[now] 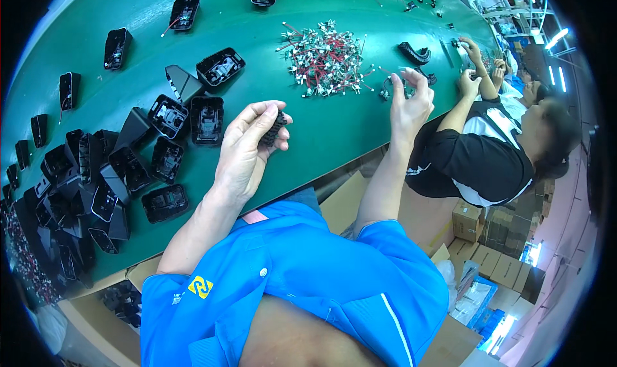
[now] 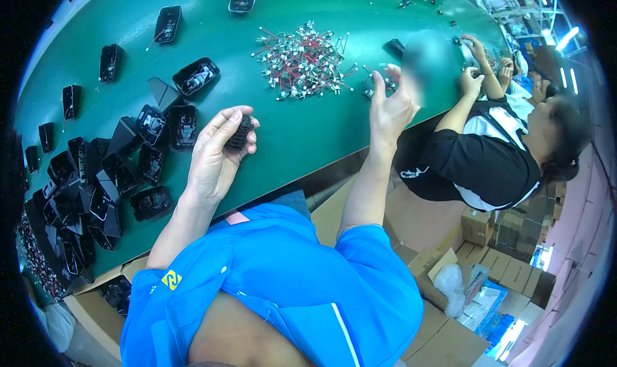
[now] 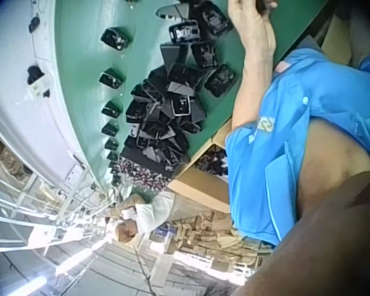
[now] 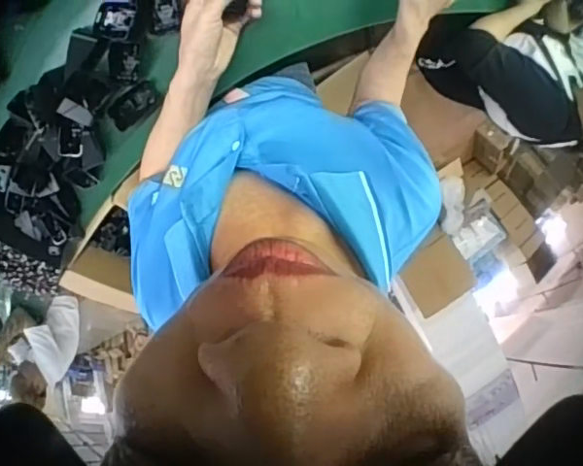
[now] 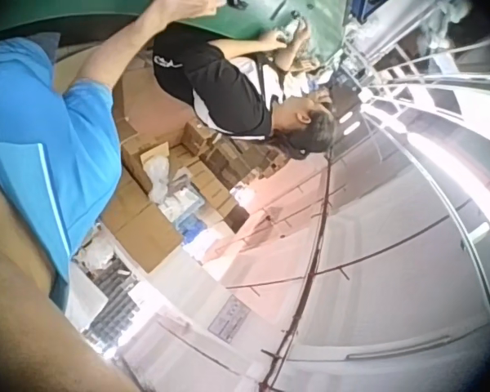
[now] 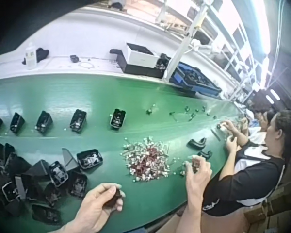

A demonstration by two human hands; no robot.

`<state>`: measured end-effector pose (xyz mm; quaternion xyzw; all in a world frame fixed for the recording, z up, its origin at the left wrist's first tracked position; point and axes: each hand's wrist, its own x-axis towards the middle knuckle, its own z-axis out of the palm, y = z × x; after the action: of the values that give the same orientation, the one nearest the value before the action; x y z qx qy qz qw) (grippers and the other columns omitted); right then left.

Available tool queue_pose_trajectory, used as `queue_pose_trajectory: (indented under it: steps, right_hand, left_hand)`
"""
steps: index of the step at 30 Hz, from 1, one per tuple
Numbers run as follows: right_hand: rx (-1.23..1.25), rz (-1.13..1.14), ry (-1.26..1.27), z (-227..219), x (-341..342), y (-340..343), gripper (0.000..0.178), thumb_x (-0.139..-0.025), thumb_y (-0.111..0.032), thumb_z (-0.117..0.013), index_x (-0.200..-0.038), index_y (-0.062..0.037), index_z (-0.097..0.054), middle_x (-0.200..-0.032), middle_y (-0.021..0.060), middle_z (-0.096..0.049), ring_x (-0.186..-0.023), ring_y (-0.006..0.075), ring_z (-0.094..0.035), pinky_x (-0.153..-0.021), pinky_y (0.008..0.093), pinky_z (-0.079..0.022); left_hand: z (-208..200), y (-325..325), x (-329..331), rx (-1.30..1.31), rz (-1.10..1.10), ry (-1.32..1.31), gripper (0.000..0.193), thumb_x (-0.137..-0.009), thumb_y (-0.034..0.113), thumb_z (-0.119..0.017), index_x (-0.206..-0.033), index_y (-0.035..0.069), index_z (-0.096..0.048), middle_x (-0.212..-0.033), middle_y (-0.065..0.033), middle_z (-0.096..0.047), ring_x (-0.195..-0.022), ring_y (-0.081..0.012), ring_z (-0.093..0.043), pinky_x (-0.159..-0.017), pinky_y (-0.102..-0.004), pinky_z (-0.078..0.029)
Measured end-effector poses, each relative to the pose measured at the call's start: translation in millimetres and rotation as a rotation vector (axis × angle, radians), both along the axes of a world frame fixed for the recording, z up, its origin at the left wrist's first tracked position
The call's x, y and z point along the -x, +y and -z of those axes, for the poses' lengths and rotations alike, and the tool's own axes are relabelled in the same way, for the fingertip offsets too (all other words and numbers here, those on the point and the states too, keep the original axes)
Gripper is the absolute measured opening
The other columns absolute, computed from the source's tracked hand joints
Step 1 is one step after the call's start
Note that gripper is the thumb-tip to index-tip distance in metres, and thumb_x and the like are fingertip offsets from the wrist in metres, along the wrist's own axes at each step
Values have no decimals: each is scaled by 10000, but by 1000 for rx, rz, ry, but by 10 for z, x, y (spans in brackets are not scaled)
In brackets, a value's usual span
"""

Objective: Manually assembling small pins and electronic components into plastic housings on a production line.

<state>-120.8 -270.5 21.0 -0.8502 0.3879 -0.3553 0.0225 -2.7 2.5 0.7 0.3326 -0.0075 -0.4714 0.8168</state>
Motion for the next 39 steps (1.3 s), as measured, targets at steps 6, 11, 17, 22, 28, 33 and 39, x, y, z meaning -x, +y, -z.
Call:
queue_pose_trajectory:
  steps: [6,11,17,22,28,33,39]
  right_hand:
    - [178,-258,-46,-92,-347,93,277,-835,-210,-756,-1103,-156,-707,-1028,48,-648,-960,238,-553,-885,363,-406]
    - [113,-548,88,-113,-774,306,200,-818,-192,-765,-1012,-151,-740,-1042,43,-635,-1009,228,-523,-927,385,-371]
    - [31,-587,232,-160,-893,289,182,-835,-142,-774,-1006,-96,-731,-1039,24,-678,-1062,197,-531,-958,329,-401]
    - [-395,-791,-69,-174,-912,237,131,-857,-110,-755,-981,-81,-724,-1006,40,-698,-1023,172,-567,-932,351,-431]
    - [-750,-907,-443,-271,-917,409,123,-863,-28,-750,-977,-30,-704,-1001,70,-708,-923,148,-635,-850,275,-522]
    - [-713,-872,-583,-215,-934,539,124,-871,2,-736,-988,-13,-698,-1012,79,-702,-888,149,-654,-820,252,-541]
    - [-687,-829,-599,-195,-815,783,154,-892,7,-710,-1042,-16,-693,-1018,85,-690,-936,164,-639,-873,269,-509]
  left_hand:
    - [-14,26,-33,57,-42,52,267,-1027,130,-545,-1248,-13,-585,-1067,-118,-607,-862,-119,-577,-733,-231,-499]
    - [-31,13,-40,43,-31,19,301,-1016,102,-554,-1289,-18,-587,-1094,-127,-618,-885,-123,-581,-751,-233,-502]
    - [-34,43,-47,61,-6,25,320,-1005,80,-567,-1309,-15,-587,-1110,-138,-631,-897,-125,-587,-763,-234,-507]
    - [-40,46,-38,59,0,31,323,-999,72,-579,-1310,-14,-584,-1111,-142,-640,-910,-126,-596,-772,-236,-514]
    - [-36,31,-40,67,-26,23,324,-991,72,-594,-1303,-15,-582,-1119,-147,-646,-917,-128,-606,-781,-241,-527]
    - [-15,26,-24,78,-29,26,321,-989,71,-597,-1297,-17,-578,-1118,-151,-649,-914,-129,-609,-782,-244,-534]
    - [-7,29,-41,92,-37,51,317,-990,63,-587,-1295,-19,-575,-1115,-156,-649,-912,-134,-609,-785,-247,-536]
